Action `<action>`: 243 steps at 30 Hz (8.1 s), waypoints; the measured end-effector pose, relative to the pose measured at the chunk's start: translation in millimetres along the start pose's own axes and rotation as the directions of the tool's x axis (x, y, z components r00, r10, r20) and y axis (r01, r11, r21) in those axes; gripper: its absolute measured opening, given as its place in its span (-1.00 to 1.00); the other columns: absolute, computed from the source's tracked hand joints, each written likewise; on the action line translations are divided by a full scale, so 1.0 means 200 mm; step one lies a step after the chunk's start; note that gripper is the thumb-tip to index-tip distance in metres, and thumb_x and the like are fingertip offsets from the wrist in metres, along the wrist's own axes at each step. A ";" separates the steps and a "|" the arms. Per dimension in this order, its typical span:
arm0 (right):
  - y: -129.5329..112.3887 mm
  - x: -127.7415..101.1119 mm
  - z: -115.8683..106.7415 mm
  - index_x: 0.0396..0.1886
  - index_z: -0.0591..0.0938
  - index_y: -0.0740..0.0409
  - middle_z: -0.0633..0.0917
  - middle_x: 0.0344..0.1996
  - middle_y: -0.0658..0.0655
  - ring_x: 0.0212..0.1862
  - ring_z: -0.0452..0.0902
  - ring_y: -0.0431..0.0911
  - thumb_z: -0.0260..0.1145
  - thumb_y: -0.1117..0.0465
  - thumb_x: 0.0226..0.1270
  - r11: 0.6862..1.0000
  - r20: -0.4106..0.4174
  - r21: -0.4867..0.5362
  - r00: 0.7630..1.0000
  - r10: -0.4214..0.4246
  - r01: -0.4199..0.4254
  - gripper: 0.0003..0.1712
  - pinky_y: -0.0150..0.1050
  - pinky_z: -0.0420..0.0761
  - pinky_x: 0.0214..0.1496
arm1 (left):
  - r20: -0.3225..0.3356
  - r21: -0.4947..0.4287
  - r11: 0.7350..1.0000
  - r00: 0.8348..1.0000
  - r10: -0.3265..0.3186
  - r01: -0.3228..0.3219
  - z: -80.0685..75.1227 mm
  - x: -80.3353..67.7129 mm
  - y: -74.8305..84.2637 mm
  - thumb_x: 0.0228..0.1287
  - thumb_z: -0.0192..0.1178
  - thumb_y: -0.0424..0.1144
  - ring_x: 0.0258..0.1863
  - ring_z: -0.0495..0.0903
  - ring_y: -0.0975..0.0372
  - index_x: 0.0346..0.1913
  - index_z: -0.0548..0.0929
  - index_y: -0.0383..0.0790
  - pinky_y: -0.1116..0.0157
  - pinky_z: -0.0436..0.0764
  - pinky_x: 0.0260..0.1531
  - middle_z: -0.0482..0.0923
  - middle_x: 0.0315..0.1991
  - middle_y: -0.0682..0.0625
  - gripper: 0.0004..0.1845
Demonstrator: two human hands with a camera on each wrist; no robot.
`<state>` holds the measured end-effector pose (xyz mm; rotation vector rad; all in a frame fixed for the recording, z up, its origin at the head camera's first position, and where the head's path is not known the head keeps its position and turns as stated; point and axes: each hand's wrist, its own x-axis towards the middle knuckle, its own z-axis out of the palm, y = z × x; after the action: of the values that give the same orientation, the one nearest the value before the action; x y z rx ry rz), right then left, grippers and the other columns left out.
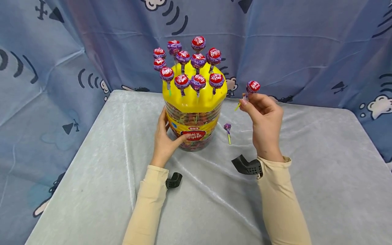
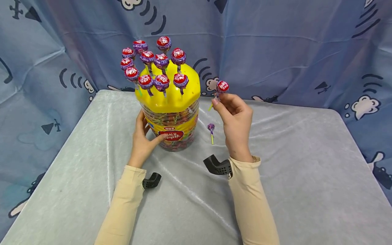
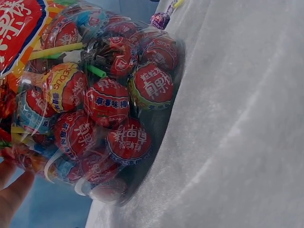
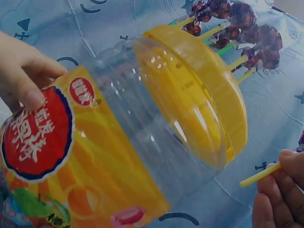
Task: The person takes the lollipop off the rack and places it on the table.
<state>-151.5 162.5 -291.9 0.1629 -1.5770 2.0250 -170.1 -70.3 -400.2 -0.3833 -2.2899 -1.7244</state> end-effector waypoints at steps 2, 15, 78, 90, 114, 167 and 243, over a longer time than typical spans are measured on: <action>0.01 0.00 -0.01 -0.46 0.67 0.28 0.68 -0.38 0.18 -0.42 0.59 -0.10 0.32 0.57 0.11 1.000 -0.003 0.000 1.000 0.004 -0.004 -0.84 -0.31 0.65 -0.23 | 0.003 -0.002 1.000 1.000 -0.002 0.002 0.00 0.00 0.00 0.03 0.44 -0.13 0.36 0.15 0.12 0.51 -0.11 -0.06 0.15 0.25 0.32 0.01 0.45 -0.06 0.11; 0.08 -0.03 -0.12 -0.45 0.67 0.29 0.67 -0.48 0.09 -0.49 0.58 -0.15 0.31 0.57 0.13 0.992 -0.027 -0.063 0.994 0.104 -0.106 -0.85 -0.37 0.64 -0.30 | 0.008 0.001 1.000 1.000 -0.013 0.013 0.00 0.00 0.00 0.06 0.41 -0.05 0.36 0.15 0.11 0.51 -0.12 -0.09 0.15 0.25 0.32 0.02 0.44 -0.08 0.09; 0.59 -0.06 -0.47 -0.06 0.54 0.66 0.64 -0.61 -0.20 -0.52 0.56 -0.40 0.35 0.42 0.18 0.700 0.011 -0.521 0.816 0.578 -0.488 -0.60 -0.53 0.61 -0.37 | -0.009 -0.007 1.000 1.000 0.001 -0.001 0.00 0.01 -0.02 -0.12 0.25 0.34 0.36 0.15 0.14 0.51 -0.11 -0.06 0.12 0.25 0.32 0.02 0.44 -0.05 0.19; 0.52 -0.05 -0.50 -0.12 0.61 0.56 0.59 -0.66 -0.30 -0.55 0.54 -0.39 0.36 0.35 0.18 0.636 -0.014 -0.661 0.854 0.520 -0.398 -0.65 -0.53 0.59 -0.42 | -0.013 -0.007 1.000 1.000 0.002 -0.003 0.01 0.01 -0.02 -0.16 0.24 0.39 0.36 0.14 0.16 0.51 -0.11 -0.06 0.17 0.24 0.33 0.02 0.45 -0.04 0.23; 0.06 -0.08 -0.08 -0.25 0.69 0.45 0.72 -0.36 0.18 -0.27 0.66 -0.04 0.40 0.55 0.04 0.987 0.070 -0.078 0.986 0.149 -0.144 -0.78 -0.29 0.65 -0.15 | 0.008 -0.008 1.000 1.000 -0.001 0.001 0.00 0.00 -0.02 0.01 0.37 0.13 0.36 0.14 0.13 0.51 -0.12 -0.07 0.18 0.25 0.32 0.01 0.45 -0.07 0.13; -0.11 0.00 0.28 -0.40 0.70 0.35 0.68 -0.44 0.17 -0.39 0.58 -0.01 0.39 0.50 0.07 0.983 0.198 -0.148 0.977 -0.082 0.112 -0.93 -0.32 0.64 -0.20 | 0.008 0.018 0.999 1.000 -0.030 0.030 0.00 0.00 -0.02 0.07 0.42 -0.13 0.37 0.14 0.14 0.51 -0.13 -0.06 0.18 0.25 0.32 0.01 0.45 -0.07 0.09; 0.25 0.01 -0.40 -0.16 0.52 0.56 0.70 -0.47 -0.14 -0.38 0.62 -0.30 0.22 0.43 0.31 0.811 0.132 -0.473 0.883 0.451 -0.344 -0.79 -0.49 0.63 -0.31 | -0.012 -0.004 1.000 1.000 0.006 -0.006 0.01 0.00 -0.03 -0.15 0.24 0.39 0.36 0.14 0.16 0.51 -0.11 -0.05 0.12 0.24 0.32 0.03 0.44 -0.05 0.22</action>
<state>-158.7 228.7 -357.6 -0.1179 -2.3492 1.9301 -172.7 -69.9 -405.5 -0.3792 -2.2746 -1.7235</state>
